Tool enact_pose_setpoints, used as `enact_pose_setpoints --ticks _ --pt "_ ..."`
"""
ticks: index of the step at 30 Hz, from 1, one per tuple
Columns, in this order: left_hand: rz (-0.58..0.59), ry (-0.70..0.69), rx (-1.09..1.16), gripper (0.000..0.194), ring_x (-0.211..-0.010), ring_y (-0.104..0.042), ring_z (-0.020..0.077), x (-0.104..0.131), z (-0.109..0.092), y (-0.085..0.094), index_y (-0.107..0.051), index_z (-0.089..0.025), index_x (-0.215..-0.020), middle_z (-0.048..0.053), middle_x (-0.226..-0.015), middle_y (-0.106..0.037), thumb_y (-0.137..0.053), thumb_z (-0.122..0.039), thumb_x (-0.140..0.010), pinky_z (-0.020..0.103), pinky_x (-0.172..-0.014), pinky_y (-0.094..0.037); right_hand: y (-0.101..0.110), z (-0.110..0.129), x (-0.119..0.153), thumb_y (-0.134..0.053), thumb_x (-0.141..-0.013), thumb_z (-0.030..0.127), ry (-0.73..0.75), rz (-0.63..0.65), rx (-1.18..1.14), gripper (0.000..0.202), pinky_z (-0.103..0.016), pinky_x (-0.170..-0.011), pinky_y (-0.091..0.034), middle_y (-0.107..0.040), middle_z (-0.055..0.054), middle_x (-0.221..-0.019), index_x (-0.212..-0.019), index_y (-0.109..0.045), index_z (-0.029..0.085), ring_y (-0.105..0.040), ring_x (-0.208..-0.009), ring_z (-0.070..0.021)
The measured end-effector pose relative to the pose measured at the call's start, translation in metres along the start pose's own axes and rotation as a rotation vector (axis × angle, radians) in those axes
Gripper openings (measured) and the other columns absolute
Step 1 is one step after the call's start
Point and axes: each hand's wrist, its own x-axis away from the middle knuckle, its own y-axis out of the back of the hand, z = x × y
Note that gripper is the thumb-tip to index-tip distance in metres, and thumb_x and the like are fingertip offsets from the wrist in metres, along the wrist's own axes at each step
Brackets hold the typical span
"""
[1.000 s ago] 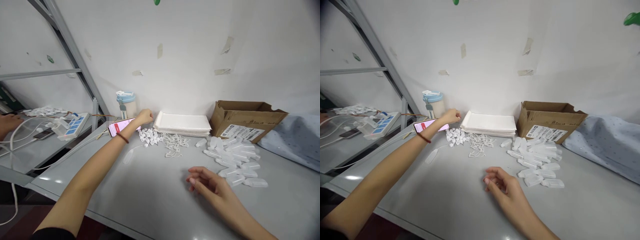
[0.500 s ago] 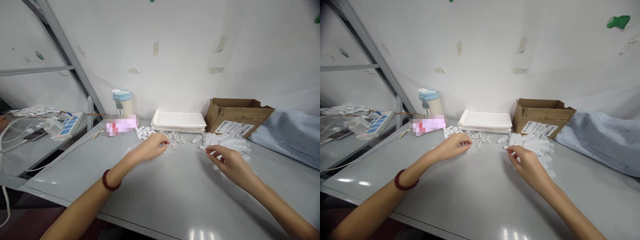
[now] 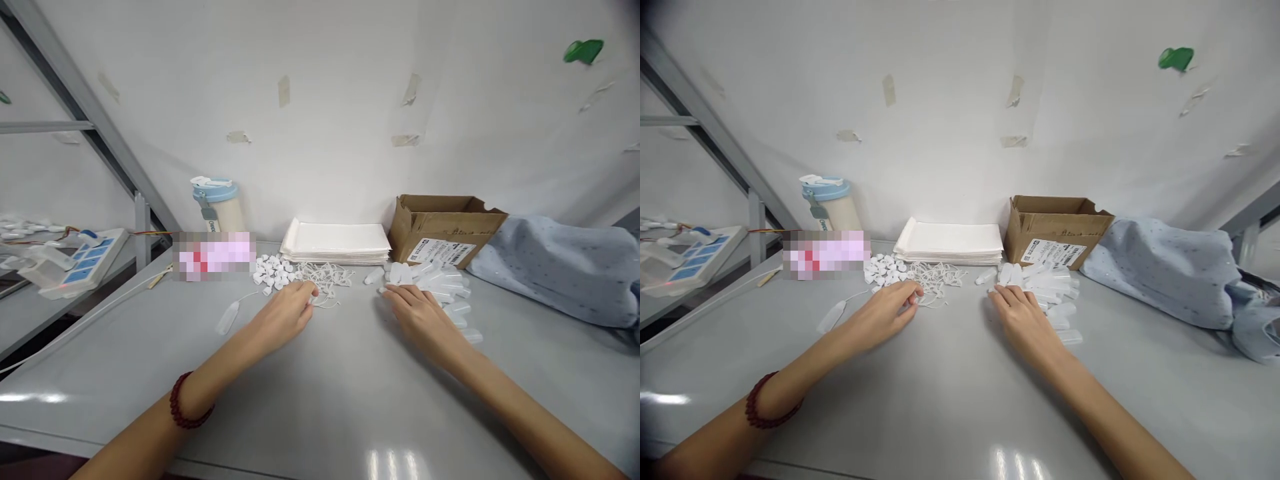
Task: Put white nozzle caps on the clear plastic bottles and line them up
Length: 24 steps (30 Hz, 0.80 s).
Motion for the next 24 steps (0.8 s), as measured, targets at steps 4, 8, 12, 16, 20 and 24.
enact_pose_setpoints --ticks 4,8,12,16,20,24 --pt "-0.135 -0.095 0.081 0.027 -0.083 -0.061 0.0179 0.000 -0.007 0.002 -0.061 -0.019 -0.104 0.007 -0.096 -0.063 -0.037 -0.016 -0.091 0.031 -0.073 -0.048 0.000 0.001 0.001 -0.037 -0.085 -0.002 -0.001 -0.006 0.076 0.037 -0.037 -0.075 -0.042 -0.066 -0.016 -0.116 -0.111 -0.061 0.010 -0.057 -0.102 -0.0292" --pt "-0.323 -0.206 0.197 0.025 -0.083 -0.062 0.0160 0.000 -0.013 0.002 -0.066 -0.019 -0.097 0.006 -0.095 -0.066 -0.042 -0.016 -0.092 0.028 -0.072 -0.050 -0.002 -0.001 0.001 -0.038 -0.084 0.001 -0.054 -0.048 0.085 0.034 -0.037 -0.074 -0.040 -0.068 -0.015 -0.107 -0.105 -0.063 0.011 -0.058 -0.096 -0.0295" --pt "-0.452 -0.151 0.302 0.020 -0.081 -0.064 0.0156 0.000 -0.019 0.000 -0.068 -0.020 -0.095 0.006 -0.094 -0.067 -0.050 -0.018 -0.090 0.028 -0.071 -0.053 -0.005 0.001 0.000 -0.038 -0.083 -0.001 -0.097 -0.051 0.066 0.035 -0.036 -0.075 -0.038 -0.069 -0.013 -0.103 -0.105 -0.061 0.012 -0.058 -0.093 -0.0276" --pt "-0.516 -0.093 0.402 0.015 -0.081 -0.065 0.0158 0.001 -0.022 -0.002 -0.070 -0.019 -0.091 0.005 -0.091 -0.070 -0.055 -0.018 -0.087 0.028 -0.072 -0.056 -0.004 0.006 -0.002 -0.039 -0.080 -0.003 -0.097 -0.029 0.070 0.037 -0.035 -0.074 -0.037 -0.067 -0.014 -0.105 -0.107 -0.061 0.010 -0.058 -0.092 -0.0267" --pt "-0.470 0.014 0.515 0.011 -0.071 -0.067 0.0139 0.002 -0.024 -0.005 -0.069 -0.018 -0.086 0.002 -0.082 -0.071 -0.058 -0.020 -0.084 0.027 -0.068 -0.058 -0.001 0.009 -0.004 -0.036 -0.078 -0.007 -0.081 0.016 0.090 0.041 -0.034 -0.071 -0.036 -0.070 -0.013 -0.097 -0.105 -0.061 0.011 -0.057 -0.090 -0.0276" --pt "-0.406 -0.005 0.504 0.008 -0.070 -0.065 0.0141 0.002 -0.029 -0.008 -0.068 -0.019 -0.078 0.001 -0.075 -0.069 -0.061 -0.019 -0.082 0.027 -0.068 -0.057 -0.001 0.010 -0.005 -0.033 -0.078 -0.007 -0.066 0.012 0.085 0.041 -0.037 -0.073 -0.038 -0.070 -0.014 -0.092 -0.102 -0.061 0.011 -0.059 -0.090 -0.0287"
